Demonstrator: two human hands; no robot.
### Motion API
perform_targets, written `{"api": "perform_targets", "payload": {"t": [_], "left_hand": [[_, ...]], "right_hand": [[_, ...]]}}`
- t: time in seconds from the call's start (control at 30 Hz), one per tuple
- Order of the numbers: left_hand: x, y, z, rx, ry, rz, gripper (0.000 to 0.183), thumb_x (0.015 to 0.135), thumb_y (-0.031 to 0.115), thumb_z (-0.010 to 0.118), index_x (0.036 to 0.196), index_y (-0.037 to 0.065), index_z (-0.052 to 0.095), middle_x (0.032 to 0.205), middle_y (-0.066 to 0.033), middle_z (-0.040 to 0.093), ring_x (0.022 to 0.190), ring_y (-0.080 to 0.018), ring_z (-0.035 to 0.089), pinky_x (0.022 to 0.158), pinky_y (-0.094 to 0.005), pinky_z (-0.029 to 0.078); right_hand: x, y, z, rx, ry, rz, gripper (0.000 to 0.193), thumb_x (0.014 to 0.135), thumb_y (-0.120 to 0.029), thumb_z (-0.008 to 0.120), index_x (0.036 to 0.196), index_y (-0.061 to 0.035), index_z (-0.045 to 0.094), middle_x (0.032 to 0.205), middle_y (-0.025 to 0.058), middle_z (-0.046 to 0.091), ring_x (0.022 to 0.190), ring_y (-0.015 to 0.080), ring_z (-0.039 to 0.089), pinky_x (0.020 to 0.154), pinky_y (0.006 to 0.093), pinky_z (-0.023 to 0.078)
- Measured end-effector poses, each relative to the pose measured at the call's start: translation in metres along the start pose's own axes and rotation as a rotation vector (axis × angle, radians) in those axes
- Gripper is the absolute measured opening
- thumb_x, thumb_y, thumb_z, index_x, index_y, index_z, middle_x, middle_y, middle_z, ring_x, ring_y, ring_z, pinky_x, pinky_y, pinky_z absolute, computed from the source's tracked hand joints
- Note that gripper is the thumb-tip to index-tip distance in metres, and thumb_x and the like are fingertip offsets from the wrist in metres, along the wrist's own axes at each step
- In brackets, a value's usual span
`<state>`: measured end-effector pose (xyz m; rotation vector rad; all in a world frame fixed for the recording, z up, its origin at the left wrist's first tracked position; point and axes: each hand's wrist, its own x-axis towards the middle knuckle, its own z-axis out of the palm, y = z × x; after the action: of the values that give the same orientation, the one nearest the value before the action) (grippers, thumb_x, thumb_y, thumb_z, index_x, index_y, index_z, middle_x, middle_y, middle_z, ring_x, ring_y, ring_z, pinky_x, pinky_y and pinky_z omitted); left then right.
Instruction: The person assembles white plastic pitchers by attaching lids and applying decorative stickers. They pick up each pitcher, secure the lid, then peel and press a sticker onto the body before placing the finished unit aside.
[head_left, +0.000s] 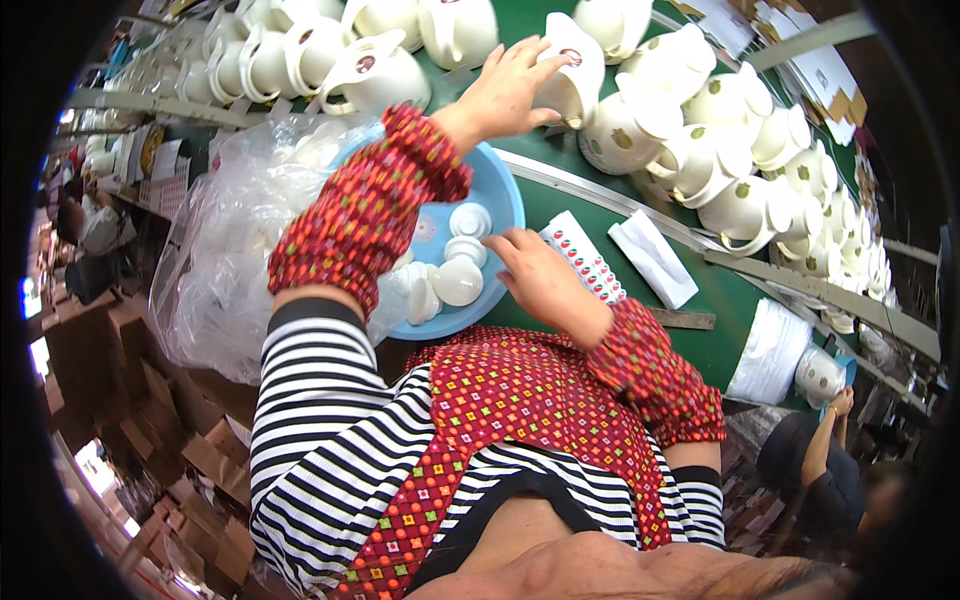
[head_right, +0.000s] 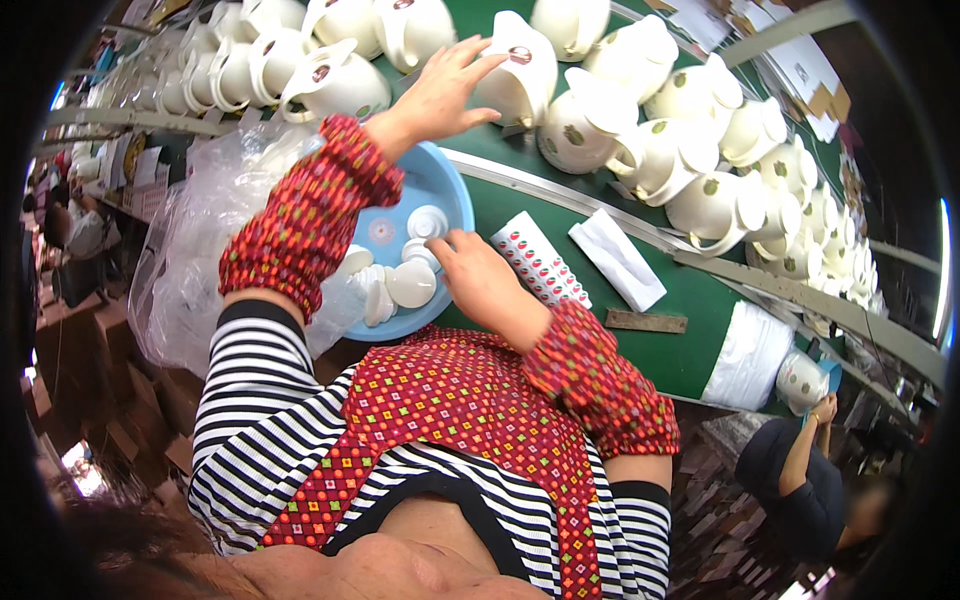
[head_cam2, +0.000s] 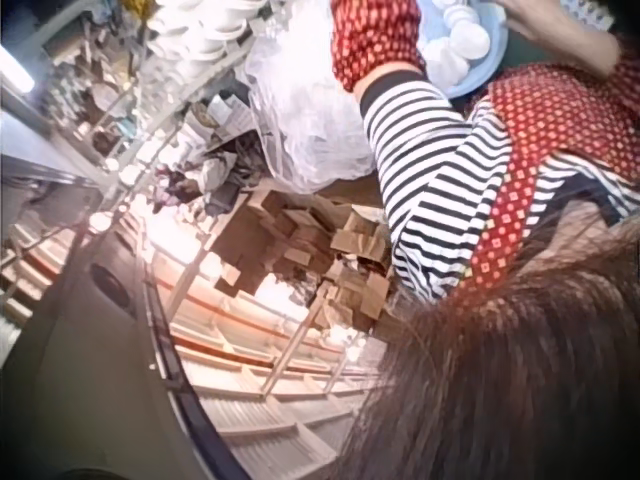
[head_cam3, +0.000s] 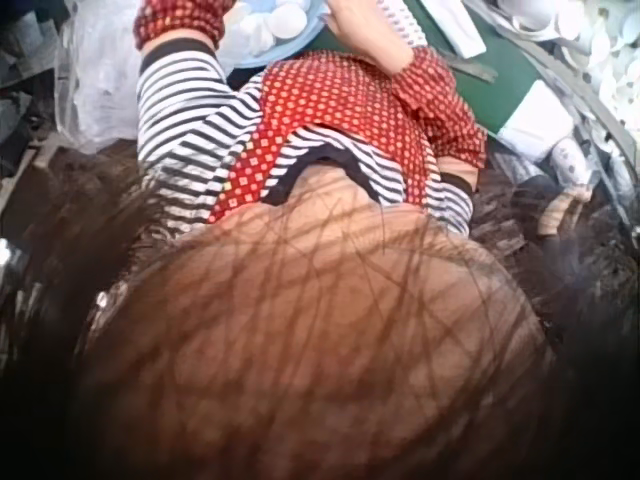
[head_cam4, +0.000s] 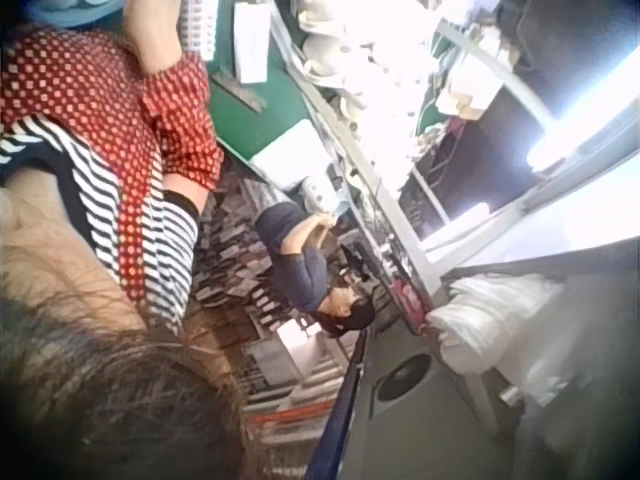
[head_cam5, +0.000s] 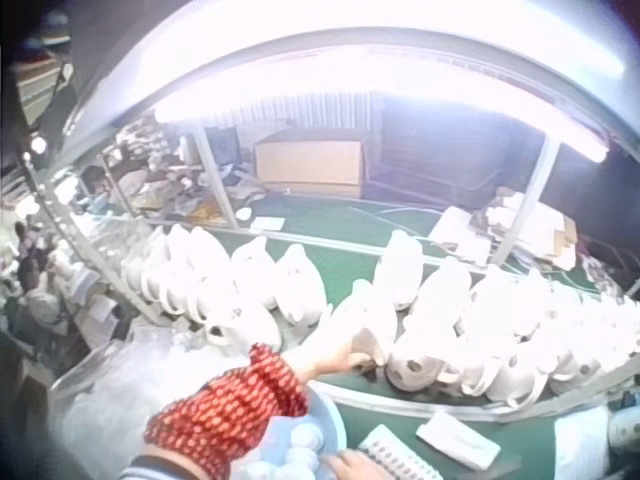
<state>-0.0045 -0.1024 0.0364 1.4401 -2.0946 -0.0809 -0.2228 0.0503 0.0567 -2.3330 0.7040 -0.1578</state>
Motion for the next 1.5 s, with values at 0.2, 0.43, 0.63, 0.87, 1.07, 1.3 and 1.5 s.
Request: {"api": "perform_targets", "payload": {"t": [0.2,0.43,0.63,0.87,1.07,1.3,1.5], "left_hand": [[-0.175,0.042,-0.054,-0.186,0.071,-0.451,0.049,0.088,0.021,0.076,0.126,-0.001,0.056,0.116,-0.0227,0.063,0.107,-0.0412,0.063,0.092,-0.0465,0.051],[-0.295,0.103,-0.023,-0.328,-0.527,-0.676,0.084,0.079,0.043,0.084,0.142,-0.001,0.052,0.127,-0.0249,0.061,0.118,-0.0437,0.058,0.104,-0.0480,0.047],[-0.286,0.099,-0.018,-0.350,-0.512,-0.789,0.094,0.080,0.044,0.084,0.151,0.000,0.041,0.137,-0.0244,0.057,0.125,-0.0404,0.058,0.108,-0.0463,0.046],[-0.184,0.090,-0.049,-1.882,0.338,-1.070,0.055,0.109,0.034,0.055,0.152,0.004,0.039,0.135,-0.0137,0.059,0.120,-0.0250,0.064,0.097,-0.0436,0.057],[-0.122,0.077,-0.016,-1.451,0.135,-0.881,0.048,0.106,0.030,0.060,0.141,-0.001,0.050,0.129,-0.0165,0.064,0.113,-0.0256,0.068,0.094,-0.0387,0.056],[-0.050,0.092,-0.005,-1.150,0.005,-0.768,0.055,0.105,0.032,0.056,0.145,-0.003,0.043,0.127,-0.0268,0.064,0.117,-0.0341,0.066,0.099,-0.0414,0.051],[-0.026,0.058,0.022,-1.243,0.101,-0.667,0.064,0.102,0.034,0.062,0.145,-0.007,0.039,0.143,-0.0314,0.049,0.127,-0.0414,0.057,0.099,-0.0447,0.051]], "right_hand": [[0.094,0.054,0.102,-0.508,-0.212,-0.211,0.047,0.089,-0.014,0.063,0.135,-0.0117,0.063,0.129,0.0175,0.058,0.124,0.0375,0.055,0.100,0.0482,0.048],[0.131,0.072,0.132,-0.671,-0.551,-0.163,0.039,0.096,-0.026,0.061,0.135,-0.0312,0.066,0.137,0.0154,0.051,0.128,0.0391,0.052,0.098,0.0526,0.048],[0.147,0.053,0.095,-0.606,-0.313,-0.124,0.040,0.084,-0.019,0.072,0.122,-0.0109,0.063,0.121,0.0188,0.057,0.108,0.0404,0.059,0.086,0.0492,0.053],[0.104,-0.002,-0.013,0.264,0.185,-0.105,0.074,0.067,-0.023,0.094,0.124,-0.0006,0.054,0.104,0.0155,0.060,0.099,0.0363,0.061,0.088,0.0442,0.051],[0.071,0.002,-0.094,-0.132,-0.015,-0.140,0.088,0.085,-0.026,0.083,0.153,0.0028,0.035,0.149,0.0330,0.044,0.128,0.0473,0.050,0.110,0.0492,0.042],[0.082,0.010,-0.158,-0.325,-0.061,-0.030,0.093,0.070,-0.022,0.091,0.148,-0.0002,0.045,0.128,0.0194,0.060,0.109,0.0395,0.061,0.098,0.0450,0.051],[0.114,0.038,-0.209,-0.272,-0.062,0.113,0.085,0.068,-0.014,0.090,0.144,-0.0125,0.051,0.133,0.0195,0.053,0.115,0.0407,0.063,0.098,0.0443,0.054]]}}
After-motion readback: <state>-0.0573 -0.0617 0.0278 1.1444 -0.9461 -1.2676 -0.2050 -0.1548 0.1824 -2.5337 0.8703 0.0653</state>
